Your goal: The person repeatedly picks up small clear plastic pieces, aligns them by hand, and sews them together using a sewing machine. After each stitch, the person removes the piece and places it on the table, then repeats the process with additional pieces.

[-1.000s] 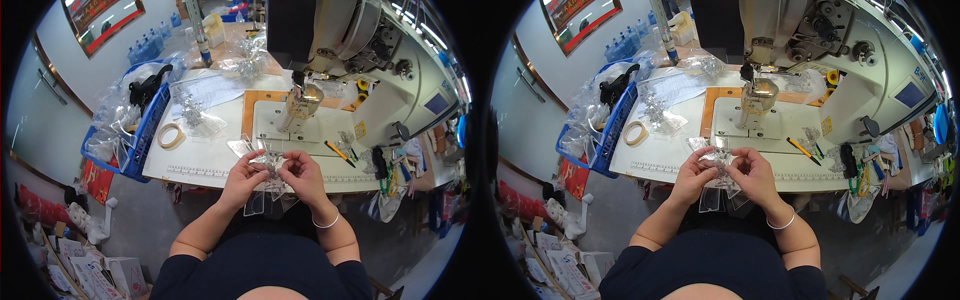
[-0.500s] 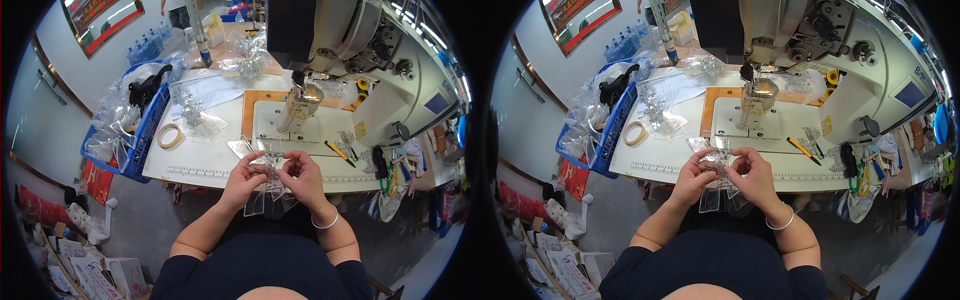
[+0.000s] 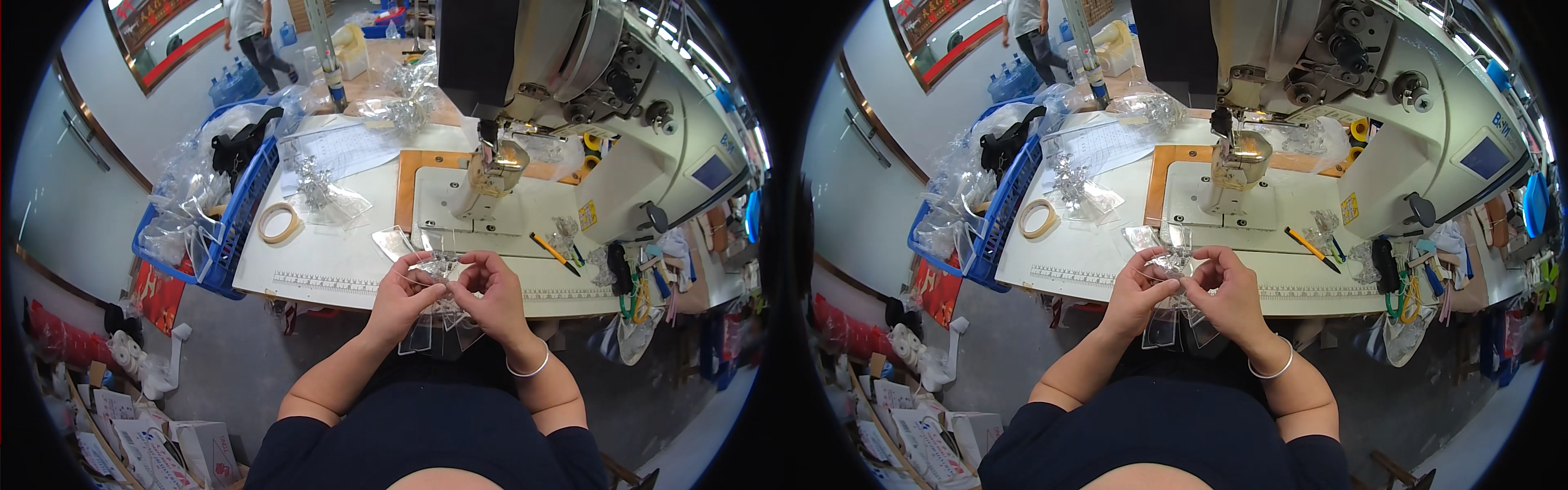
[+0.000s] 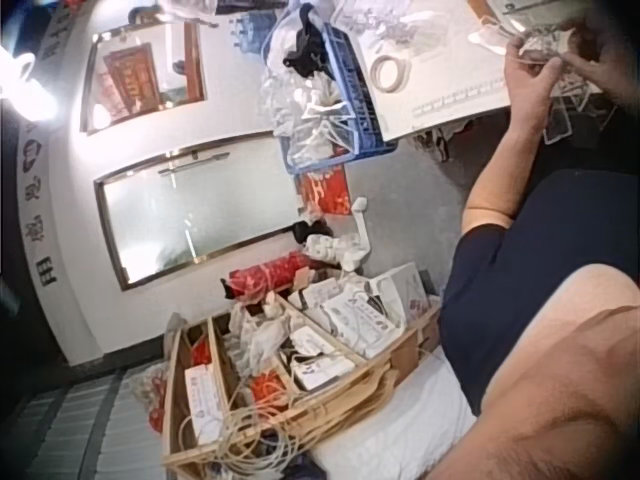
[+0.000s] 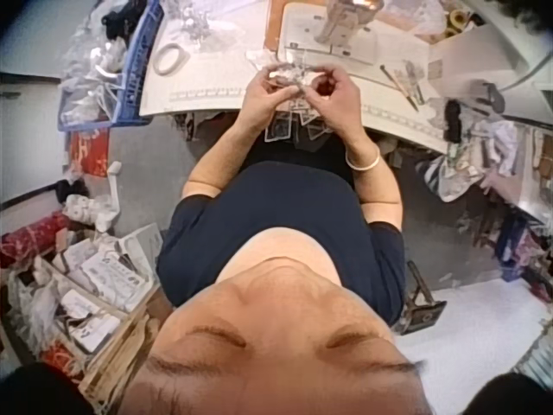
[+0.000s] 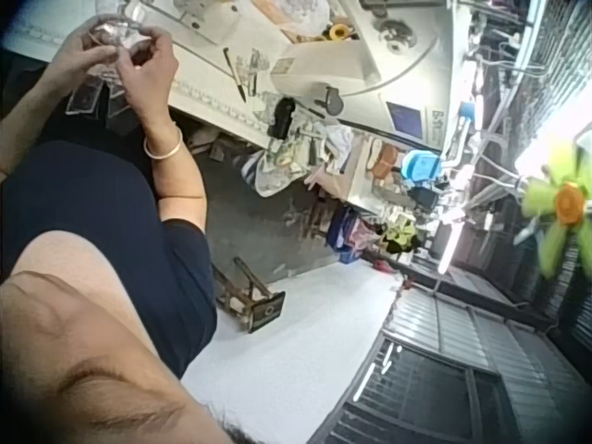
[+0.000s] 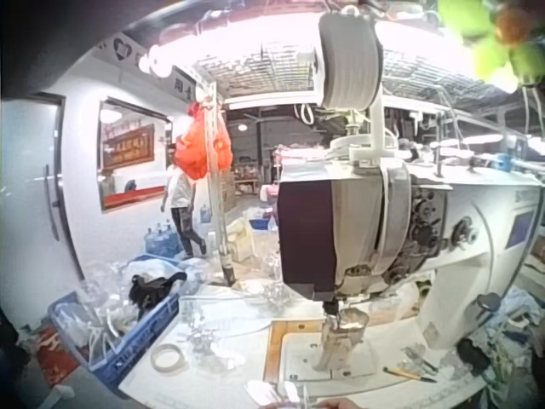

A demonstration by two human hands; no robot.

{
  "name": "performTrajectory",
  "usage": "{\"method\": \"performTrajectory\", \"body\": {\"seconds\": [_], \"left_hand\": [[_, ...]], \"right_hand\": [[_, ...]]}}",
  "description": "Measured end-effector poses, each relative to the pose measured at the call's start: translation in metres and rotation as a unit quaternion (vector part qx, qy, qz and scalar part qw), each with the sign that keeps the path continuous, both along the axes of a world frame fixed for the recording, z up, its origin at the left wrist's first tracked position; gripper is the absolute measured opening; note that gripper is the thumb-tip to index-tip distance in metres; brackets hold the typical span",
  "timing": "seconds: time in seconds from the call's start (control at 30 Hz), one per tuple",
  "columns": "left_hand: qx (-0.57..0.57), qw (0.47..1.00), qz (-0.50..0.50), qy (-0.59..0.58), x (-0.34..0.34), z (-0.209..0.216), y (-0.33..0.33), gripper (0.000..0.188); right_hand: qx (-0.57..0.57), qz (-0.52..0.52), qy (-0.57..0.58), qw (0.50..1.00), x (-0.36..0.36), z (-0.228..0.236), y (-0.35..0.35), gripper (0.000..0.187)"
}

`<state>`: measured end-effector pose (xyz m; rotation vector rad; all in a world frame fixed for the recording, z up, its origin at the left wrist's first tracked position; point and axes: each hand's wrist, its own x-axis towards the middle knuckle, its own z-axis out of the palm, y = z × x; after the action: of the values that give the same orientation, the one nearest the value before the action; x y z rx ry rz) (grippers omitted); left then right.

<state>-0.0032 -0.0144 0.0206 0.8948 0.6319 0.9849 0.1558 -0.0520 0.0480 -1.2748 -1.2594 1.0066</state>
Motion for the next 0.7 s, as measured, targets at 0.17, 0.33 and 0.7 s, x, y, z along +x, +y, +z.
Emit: {"method": "performTrajectory", "body": {"seconds": [0.17, 0.33, 0.7], "left_hand": [[0.018, 1.0, 0.002, 0.009, 0.0, -0.002, 0.001, 0.052], [0.017, 0.999, 0.022, 0.027, 0.003, 0.002, 0.001, 0.051], [-0.033, 0.996, 0.029, -0.072, 0.007, -0.003, 0.0, 0.048]], "right_hand": [[-0.038, 0.02, 0.064, 0.997, 0.002, -0.002, 0.001, 0.036], [-0.056, 0.035, 0.12, 0.991, 0.006, -0.004, 0.006, 0.038], [-0.023, 0.022, 0.205, 0.978, 0.006, -0.013, 0.005, 0.029]]}}
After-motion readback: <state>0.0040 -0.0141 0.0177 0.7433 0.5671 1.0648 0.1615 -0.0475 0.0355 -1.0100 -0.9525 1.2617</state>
